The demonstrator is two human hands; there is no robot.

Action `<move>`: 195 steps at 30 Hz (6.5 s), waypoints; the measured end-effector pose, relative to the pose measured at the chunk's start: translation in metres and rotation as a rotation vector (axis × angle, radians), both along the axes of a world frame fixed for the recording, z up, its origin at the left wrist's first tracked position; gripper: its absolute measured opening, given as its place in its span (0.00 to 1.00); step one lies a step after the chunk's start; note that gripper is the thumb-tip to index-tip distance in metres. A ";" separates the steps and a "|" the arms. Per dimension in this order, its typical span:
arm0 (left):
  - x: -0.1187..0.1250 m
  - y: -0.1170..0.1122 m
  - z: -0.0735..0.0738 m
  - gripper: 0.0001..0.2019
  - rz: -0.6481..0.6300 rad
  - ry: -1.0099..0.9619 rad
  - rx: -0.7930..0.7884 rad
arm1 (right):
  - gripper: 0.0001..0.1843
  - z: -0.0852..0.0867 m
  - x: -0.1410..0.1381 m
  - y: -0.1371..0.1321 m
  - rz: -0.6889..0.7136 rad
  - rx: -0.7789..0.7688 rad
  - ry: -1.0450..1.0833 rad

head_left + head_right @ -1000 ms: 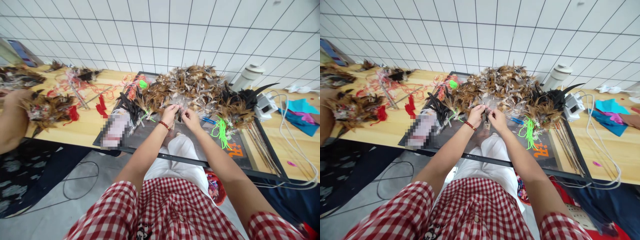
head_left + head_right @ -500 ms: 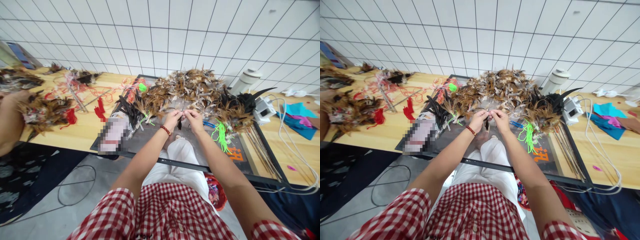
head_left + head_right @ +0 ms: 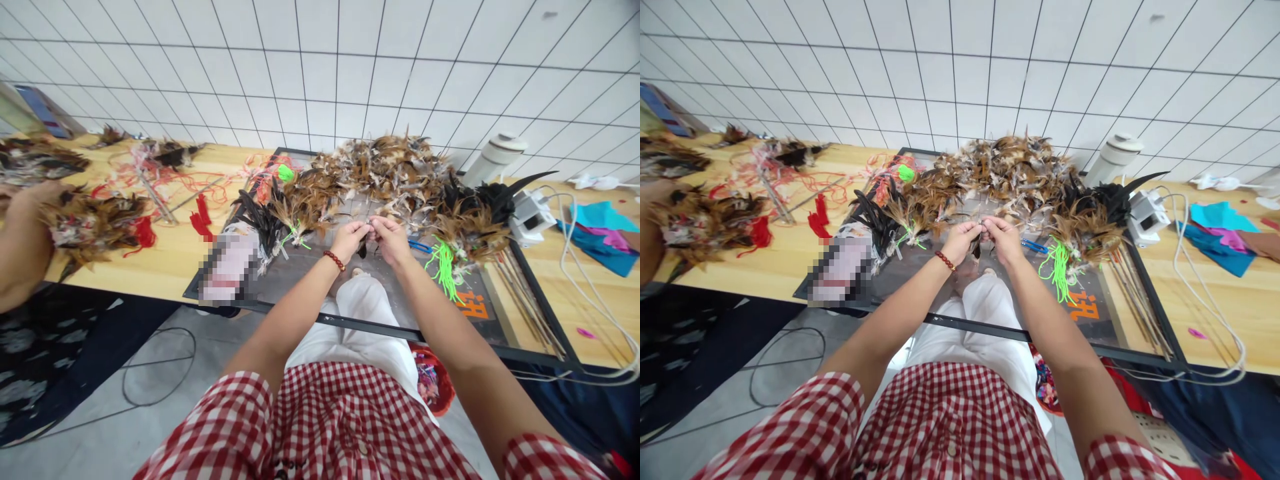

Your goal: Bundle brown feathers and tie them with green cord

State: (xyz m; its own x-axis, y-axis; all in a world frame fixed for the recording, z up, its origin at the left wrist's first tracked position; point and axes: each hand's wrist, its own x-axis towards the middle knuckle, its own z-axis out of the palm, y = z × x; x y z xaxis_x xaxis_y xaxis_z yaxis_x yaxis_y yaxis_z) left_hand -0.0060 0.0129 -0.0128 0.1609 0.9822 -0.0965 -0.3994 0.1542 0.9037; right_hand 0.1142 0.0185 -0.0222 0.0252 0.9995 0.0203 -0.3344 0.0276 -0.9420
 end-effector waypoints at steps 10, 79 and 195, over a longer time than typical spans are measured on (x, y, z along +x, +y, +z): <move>-0.001 -0.002 0.002 0.15 -0.001 -0.021 0.026 | 0.25 0.001 0.004 0.001 0.022 0.012 0.052; -0.020 0.015 0.010 0.16 0.537 0.013 -0.060 | 0.23 0.027 -0.004 0.042 0.185 0.199 -1.721; -0.010 0.003 0.020 0.12 0.262 -0.179 -0.191 | 0.16 0.037 0.016 0.015 -0.145 0.311 -1.476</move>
State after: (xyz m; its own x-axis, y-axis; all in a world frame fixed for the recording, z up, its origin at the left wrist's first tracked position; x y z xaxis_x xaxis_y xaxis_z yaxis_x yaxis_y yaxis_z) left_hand -0.0164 0.0160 0.0072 -0.0626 0.9593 -0.2754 -0.5968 0.1852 0.7807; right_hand 0.1305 0.0334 0.0150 -0.1111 0.9415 0.3182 0.8990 0.2316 -0.3716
